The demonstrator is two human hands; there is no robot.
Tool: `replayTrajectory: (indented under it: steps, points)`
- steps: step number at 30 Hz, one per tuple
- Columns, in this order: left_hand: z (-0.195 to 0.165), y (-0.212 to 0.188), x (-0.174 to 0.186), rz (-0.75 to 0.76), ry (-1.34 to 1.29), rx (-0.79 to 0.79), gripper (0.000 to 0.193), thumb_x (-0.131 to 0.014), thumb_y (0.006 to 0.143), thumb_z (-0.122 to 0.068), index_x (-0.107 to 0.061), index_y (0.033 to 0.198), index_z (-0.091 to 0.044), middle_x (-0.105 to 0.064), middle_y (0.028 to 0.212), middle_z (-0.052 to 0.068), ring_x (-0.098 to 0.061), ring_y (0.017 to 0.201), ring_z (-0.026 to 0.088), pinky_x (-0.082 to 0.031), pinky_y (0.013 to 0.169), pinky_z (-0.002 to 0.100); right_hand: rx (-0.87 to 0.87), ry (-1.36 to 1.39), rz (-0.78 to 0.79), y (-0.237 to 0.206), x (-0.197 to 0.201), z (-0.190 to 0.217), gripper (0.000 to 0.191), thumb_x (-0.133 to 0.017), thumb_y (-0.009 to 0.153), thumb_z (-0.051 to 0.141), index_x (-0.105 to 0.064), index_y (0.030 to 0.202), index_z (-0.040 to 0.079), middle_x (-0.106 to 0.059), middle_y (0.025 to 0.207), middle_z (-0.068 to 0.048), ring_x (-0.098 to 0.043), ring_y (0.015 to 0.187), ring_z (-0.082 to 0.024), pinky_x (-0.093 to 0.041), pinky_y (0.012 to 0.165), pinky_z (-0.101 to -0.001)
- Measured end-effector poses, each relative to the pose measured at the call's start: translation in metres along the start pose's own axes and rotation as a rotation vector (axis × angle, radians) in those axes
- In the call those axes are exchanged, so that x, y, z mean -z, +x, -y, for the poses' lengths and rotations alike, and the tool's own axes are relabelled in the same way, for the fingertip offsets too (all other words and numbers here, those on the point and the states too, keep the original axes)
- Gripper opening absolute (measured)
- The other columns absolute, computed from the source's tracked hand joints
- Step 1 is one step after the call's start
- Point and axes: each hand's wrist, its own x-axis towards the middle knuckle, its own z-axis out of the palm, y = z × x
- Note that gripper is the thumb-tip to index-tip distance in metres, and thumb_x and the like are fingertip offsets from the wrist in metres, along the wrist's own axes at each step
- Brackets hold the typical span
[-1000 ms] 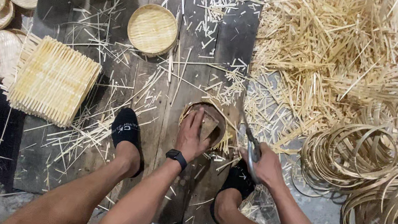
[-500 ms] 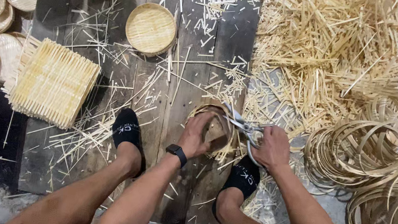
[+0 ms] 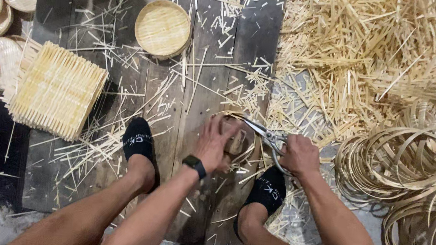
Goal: The person sits at a floor work area assembling bamboo steamer baskets. They place a woven bamboo tray on a round wooden mold, press a split bamboo rim ring around the tray edge, trim excess bamboo with scissors, and set finished baskets onto a growing stack.
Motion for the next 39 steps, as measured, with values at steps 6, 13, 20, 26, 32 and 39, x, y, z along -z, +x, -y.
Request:
replayTrajectory:
  steps: [6, 13, 20, 26, 32, 39]
  points:
    - [-0.014, -0.014, -0.025, -0.205, -0.1, 0.116, 0.128, -0.096, 0.056, -0.025, -0.02, 0.157, -0.005, -0.042, 0.145, 0.029, -0.042, 0.133, 0.047, -0.035, 0.114, 0.052, 0.05, -0.051, -0.078, 0.0, 0.009, 0.002, 0.057, -0.075, 0.075, 0.05, -0.064, 0.094, -0.003, -0.065, 0.088, -0.021, -0.065, 0.085, -0.037, -0.055, 0.076, -0.0493]
    - [0.004, -0.012, -0.031, -0.216, -0.085, 0.034, 0.123, -0.087, 0.054, -0.015, -0.026, 0.16, -0.012, -0.044, 0.144, 0.028, -0.046, 0.133, 0.047, -0.042, 0.114, 0.051, -0.032, -0.013, 0.067, 0.0, 0.0, -0.008, 0.034, -0.066, 0.09, 0.037, -0.068, 0.107, 0.008, -0.07, 0.104, -0.017, -0.068, 0.1, -0.034, -0.055, 0.092, -0.0467]
    - [0.005, -0.01, -0.04, -0.161, -0.111, 0.051, 0.126, -0.093, 0.056, -0.021, -0.023, 0.161, -0.019, -0.038, 0.144, 0.031, -0.039, 0.133, 0.052, -0.038, 0.112, 0.055, 0.005, -0.082, 0.082, 0.002, 0.008, 0.0, 0.057, -0.073, 0.079, 0.051, -0.065, 0.103, 0.0, -0.066, 0.099, -0.022, -0.065, 0.097, -0.036, -0.053, 0.086, -0.0461]
    - [0.012, -0.003, -0.028, -0.049, -0.091, -0.012, 0.128, -0.093, 0.052, -0.016, -0.025, 0.16, -0.024, -0.035, 0.146, 0.03, -0.036, 0.135, 0.052, -0.035, 0.114, 0.055, -0.004, -0.075, 0.111, 0.005, 0.008, -0.002, 0.044, -0.064, 0.091, 0.042, -0.065, 0.109, 0.002, -0.064, 0.101, -0.019, -0.063, 0.095, -0.034, -0.054, 0.083, -0.048]
    - [0.008, -0.005, -0.025, -0.009, -0.071, 0.01, 0.127, -0.092, 0.053, -0.013, -0.027, 0.16, -0.03, -0.035, 0.147, 0.028, -0.035, 0.137, 0.051, -0.034, 0.116, 0.054, 0.03, -0.119, 0.155, 0.005, 0.013, -0.004, 0.063, -0.068, 0.08, 0.056, -0.062, 0.103, -0.002, -0.064, 0.092, -0.02, -0.064, 0.088, -0.033, -0.054, 0.081, -0.0452]
    - [-0.001, -0.01, -0.026, -0.13, -0.104, 0.022, 0.119, -0.092, 0.054, -0.017, -0.033, 0.157, -0.029, -0.033, 0.147, 0.029, -0.034, 0.136, 0.052, -0.036, 0.114, 0.054, -0.096, 0.013, 0.187, -0.003, 0.01, 0.002, 0.047, -0.063, 0.087, 0.048, -0.068, 0.103, 0.004, -0.066, 0.096, -0.017, -0.068, 0.091, -0.032, -0.055, 0.081, -0.0475]
